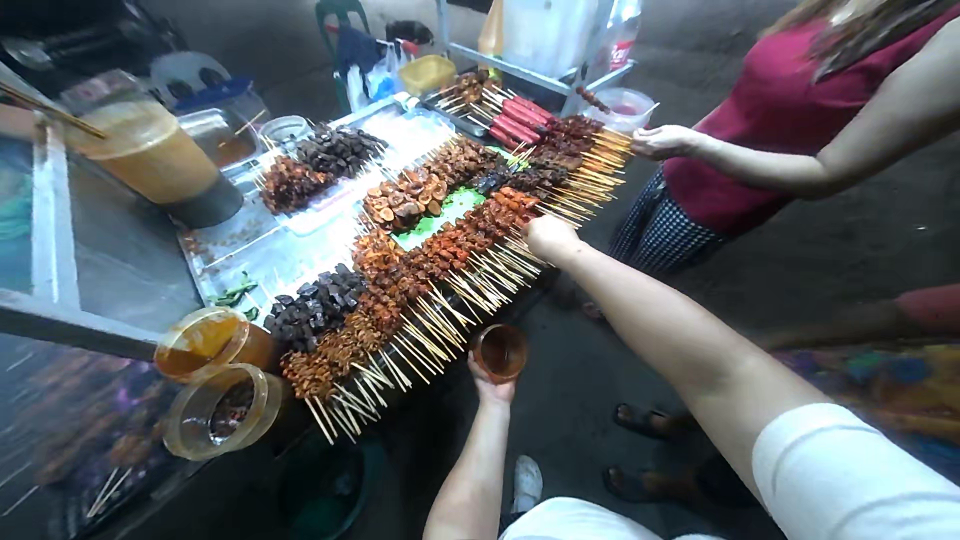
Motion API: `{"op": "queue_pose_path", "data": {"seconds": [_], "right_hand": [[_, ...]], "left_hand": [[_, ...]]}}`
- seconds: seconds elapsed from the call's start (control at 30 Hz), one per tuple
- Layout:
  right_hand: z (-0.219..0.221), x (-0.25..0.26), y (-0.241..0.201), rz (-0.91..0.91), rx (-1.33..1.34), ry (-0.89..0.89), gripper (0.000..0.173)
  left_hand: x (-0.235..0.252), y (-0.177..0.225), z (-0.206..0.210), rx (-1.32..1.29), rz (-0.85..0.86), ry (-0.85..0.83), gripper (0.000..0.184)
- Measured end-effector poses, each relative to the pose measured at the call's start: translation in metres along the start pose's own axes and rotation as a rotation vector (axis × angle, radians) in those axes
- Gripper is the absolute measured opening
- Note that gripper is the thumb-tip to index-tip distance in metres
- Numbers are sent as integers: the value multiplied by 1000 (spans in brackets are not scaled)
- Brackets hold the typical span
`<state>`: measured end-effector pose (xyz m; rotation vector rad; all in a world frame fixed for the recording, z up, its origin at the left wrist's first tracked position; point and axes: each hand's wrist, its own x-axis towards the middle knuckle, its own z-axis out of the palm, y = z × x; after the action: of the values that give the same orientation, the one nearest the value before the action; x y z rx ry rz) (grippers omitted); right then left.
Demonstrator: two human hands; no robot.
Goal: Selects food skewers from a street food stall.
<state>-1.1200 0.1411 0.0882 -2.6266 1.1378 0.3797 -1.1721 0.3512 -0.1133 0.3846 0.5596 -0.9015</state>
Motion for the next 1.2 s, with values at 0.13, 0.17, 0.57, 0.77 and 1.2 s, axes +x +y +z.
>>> {"op": "queue_pose_path", "data": {"seconds": [0.13,0.17,0.57,0.77,1.2], "right_hand": [[3,-2,7,-14,46,37,29],[1,-3,11,-42,79,75,34],[136,-107,80,-399,651,262,32],[221,-175,-11,-575,475,-342,30],[232,-287,-293,-905,337,-272,27]], "left_hand": [[-1,1,-1,-43,-16,-64,62],[-2,2,0,-43,-10,-76,61],[-52,42,-54,-80,49,44,61],[-131,104,-120,-49,170,118,62],[-342,329,-300,11,589,23,43]]}}
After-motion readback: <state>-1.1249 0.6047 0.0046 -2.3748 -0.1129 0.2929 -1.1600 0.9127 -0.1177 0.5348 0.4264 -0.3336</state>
